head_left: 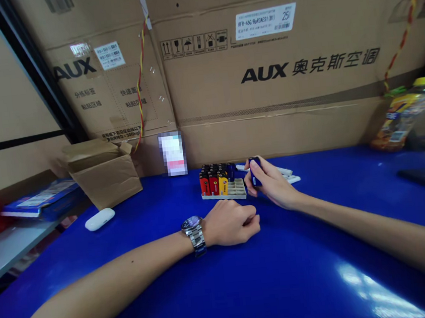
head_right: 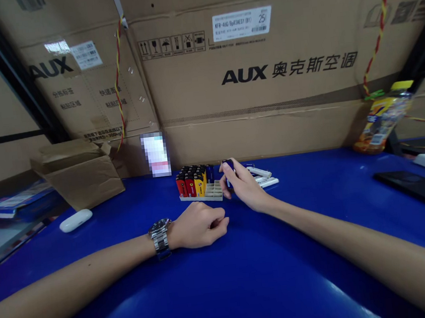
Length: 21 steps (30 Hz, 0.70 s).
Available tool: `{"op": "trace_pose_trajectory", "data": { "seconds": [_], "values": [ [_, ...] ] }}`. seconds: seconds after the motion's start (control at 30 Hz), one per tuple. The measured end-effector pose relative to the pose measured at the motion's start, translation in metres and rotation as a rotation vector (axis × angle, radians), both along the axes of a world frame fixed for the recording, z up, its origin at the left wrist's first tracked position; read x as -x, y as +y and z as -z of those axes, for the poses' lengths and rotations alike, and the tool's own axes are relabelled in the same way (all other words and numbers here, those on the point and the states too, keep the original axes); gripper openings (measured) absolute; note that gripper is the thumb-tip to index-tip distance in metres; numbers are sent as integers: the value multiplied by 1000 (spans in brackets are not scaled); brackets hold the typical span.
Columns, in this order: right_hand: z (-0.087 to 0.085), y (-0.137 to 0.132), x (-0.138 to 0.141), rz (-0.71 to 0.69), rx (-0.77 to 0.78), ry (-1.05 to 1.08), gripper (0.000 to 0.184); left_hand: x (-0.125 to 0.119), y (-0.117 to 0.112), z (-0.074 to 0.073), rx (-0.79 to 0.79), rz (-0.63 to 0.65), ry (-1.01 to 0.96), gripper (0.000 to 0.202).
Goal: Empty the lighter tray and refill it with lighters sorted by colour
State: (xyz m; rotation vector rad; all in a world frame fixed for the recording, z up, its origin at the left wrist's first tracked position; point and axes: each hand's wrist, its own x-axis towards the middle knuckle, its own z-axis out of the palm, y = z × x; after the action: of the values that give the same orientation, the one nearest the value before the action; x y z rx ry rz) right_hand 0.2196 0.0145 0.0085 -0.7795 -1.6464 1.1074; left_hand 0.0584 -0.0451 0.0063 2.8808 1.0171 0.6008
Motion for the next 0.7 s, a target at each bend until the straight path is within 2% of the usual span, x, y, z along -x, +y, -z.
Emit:
{"op": "trace_pose_trajectory", "data": {
  "seconds": [0.13,0.2,0.4,0.6,0.7],
  "values": [
    [2,-3,4,-74,327,112,46,0,1,0,21,7,-12,31],
    [1,-2,3,-78,423,127,51,0,1,1,22,11,-16,31],
    [3,0,0,-37,545,126,50,-1,2,1,3,14,-1,32],
    [0,-4,1,-47,587,184,52,0,2,1,3,12,8,31],
    [-1,-5,2,-3,597,181,53,-1,2,1,3,9,6,32]
  ]
}}
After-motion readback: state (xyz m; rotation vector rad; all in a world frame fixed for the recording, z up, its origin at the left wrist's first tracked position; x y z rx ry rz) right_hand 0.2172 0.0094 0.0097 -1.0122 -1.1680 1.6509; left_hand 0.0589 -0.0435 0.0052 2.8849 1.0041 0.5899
